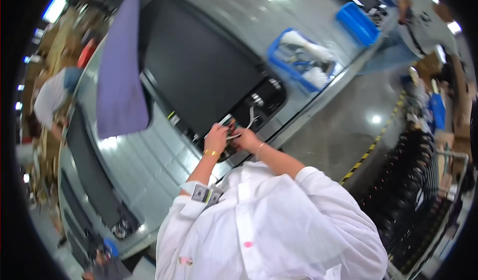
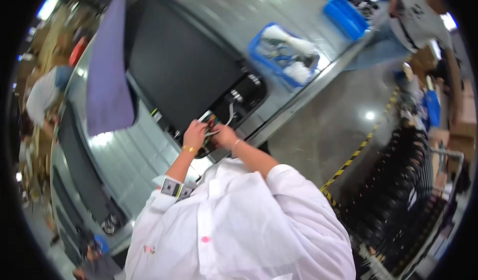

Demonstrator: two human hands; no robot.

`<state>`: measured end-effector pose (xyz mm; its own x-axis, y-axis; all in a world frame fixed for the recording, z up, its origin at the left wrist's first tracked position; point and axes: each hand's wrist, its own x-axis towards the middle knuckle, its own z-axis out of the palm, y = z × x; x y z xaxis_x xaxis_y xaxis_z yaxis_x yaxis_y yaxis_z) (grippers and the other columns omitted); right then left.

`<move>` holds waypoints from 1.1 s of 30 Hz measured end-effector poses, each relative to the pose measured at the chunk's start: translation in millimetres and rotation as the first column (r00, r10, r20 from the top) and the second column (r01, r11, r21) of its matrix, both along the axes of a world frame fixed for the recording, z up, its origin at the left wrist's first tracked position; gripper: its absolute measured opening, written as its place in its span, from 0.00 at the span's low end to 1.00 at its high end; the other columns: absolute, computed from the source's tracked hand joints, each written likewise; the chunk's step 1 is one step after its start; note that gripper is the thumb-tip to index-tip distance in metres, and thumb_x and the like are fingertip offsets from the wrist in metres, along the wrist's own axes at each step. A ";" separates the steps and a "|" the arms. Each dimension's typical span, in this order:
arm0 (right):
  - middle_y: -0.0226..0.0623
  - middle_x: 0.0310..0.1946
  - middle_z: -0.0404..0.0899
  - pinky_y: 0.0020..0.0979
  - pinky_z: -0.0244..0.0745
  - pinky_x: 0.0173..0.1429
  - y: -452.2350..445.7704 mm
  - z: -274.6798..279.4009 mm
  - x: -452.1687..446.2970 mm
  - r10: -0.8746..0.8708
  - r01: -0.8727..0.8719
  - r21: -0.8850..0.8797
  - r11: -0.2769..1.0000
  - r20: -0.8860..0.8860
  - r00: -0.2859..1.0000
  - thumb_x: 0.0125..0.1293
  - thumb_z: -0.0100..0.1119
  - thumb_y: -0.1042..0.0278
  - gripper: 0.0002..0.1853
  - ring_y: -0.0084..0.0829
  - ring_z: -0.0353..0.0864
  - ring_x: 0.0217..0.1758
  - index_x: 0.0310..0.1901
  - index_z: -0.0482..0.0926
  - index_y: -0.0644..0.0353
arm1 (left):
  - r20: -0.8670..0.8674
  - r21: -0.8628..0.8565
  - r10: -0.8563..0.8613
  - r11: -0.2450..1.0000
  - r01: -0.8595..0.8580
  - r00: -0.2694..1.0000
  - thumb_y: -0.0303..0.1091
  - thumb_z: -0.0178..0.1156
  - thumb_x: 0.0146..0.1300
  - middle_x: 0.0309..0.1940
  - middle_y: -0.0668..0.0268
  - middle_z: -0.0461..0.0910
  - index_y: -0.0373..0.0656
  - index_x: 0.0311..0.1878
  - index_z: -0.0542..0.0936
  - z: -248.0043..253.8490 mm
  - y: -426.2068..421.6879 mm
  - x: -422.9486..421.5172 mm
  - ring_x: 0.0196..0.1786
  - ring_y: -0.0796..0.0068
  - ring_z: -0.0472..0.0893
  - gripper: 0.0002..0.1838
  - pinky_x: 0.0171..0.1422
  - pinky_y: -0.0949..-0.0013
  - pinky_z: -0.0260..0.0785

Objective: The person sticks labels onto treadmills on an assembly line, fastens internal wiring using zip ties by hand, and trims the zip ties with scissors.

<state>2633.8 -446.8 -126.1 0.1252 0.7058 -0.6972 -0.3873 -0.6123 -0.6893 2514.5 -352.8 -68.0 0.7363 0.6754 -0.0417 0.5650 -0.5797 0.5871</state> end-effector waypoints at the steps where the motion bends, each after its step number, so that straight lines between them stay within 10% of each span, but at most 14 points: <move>1: 0.34 0.25 0.79 0.29 0.78 0.27 -0.3 6.4 1.3 0.014 -0.013 -0.013 1.000 0.023 1.000 0.56 0.58 0.78 0.10 0.27 0.80 0.26 0.41 0.77 0.59 | -0.045 0.014 -0.014 1.000 0.014 0.999 0.31 0.57 0.57 0.35 0.62 0.75 0.45 0.38 0.80 -3.3 2.1 -1.0 0.40 0.58 0.78 0.07 0.43 0.59 0.72; 7: 0.37 0.26 0.79 0.32 0.78 0.28 -0.2 25.8 8.3 0.065 -0.062 -0.047 0.997 0.070 0.995 0.59 0.57 0.76 0.08 0.31 0.81 0.26 0.41 0.75 0.60 | -0.264 0.140 -0.119 0.977 0.160 0.957 0.33 0.60 0.55 0.35 0.64 0.75 0.46 0.33 0.79 3.6 8.7 16.9 0.42 0.62 0.77 0.04 0.44 0.61 0.71; 10: 0.43 0.25 0.80 0.40 0.78 0.31 -9.6 27.0 -1.0 0.100 -0.148 0.011 0.989 0.688 0.719 0.57 0.58 0.76 0.08 0.41 0.82 0.26 0.39 0.73 0.62 | -0.445 0.239 -0.176 0.921 0.306 0.878 0.34 0.60 0.55 0.35 0.65 0.75 0.47 0.31 0.79 6.9 9.8 26.1 0.43 0.62 0.77 0.03 0.45 0.61 0.71; 14: 0.47 0.26 0.79 0.45 0.76 0.35 -13.3 23.9 -2.3 0.169 -0.216 -0.059 0.975 0.827 0.536 0.55 0.58 0.73 0.07 0.48 0.81 0.30 0.35 0.73 0.63 | -0.390 0.208 -0.157 0.945 0.253 0.907 0.32 0.59 0.55 0.35 0.63 0.75 0.46 0.32 0.79 8.9 4.3 24.8 0.43 0.61 0.77 0.03 0.44 0.61 0.71; 19: 0.47 0.29 0.80 0.45 0.77 0.38 -10.1 20.5 6.4 0.326 -0.418 -0.128 0.899 0.834 0.446 0.58 0.54 0.71 0.05 0.48 0.81 0.35 0.32 0.74 0.64 | -0.381 -0.089 -0.119 0.992 0.091 0.917 0.30 0.58 0.53 0.35 0.63 0.76 0.43 0.30 0.77 12.7 3.1 17.2 0.43 0.61 0.76 0.03 0.45 0.62 0.71; 22: 0.45 0.27 0.79 0.43 0.77 0.39 -11.6 24.7 7.2 0.298 -0.425 -0.106 0.899 0.859 0.416 0.58 0.53 0.69 0.06 0.46 0.81 0.35 0.31 0.75 0.62 | 0.017 -0.255 -0.143 0.956 0.143 0.990 0.27 0.59 0.53 0.32 0.63 0.76 0.40 0.29 0.75 7.7 6.0 8.7 0.39 0.60 0.77 0.02 0.43 0.62 0.71; 26: 0.44 0.27 0.79 0.43 0.76 0.37 -15.7 16.5 10.8 0.175 -0.415 0.051 0.909 0.855 0.488 0.57 0.54 0.68 0.05 0.46 0.80 0.34 0.30 0.75 0.60 | 0.091 -0.333 -0.125 0.931 0.149 0.988 0.26 0.60 0.51 0.31 0.62 0.76 0.38 0.28 0.74 12.6 2.2 1.7 0.37 0.59 0.77 0.04 0.43 0.63 0.71; 33: 0.41 0.28 0.79 0.43 0.75 0.36 -19.6 9.4 21.2 0.184 -0.475 0.102 0.874 0.836 0.517 0.54 0.59 0.68 0.05 0.44 0.80 0.33 0.29 0.75 0.59 | -0.032 -0.117 -0.393 0.914 0.387 0.919 0.28 0.60 0.51 0.31 0.62 0.76 0.37 0.28 0.76 2.5 -2.7 10.3 0.36 0.58 0.77 0.05 0.42 0.63 0.71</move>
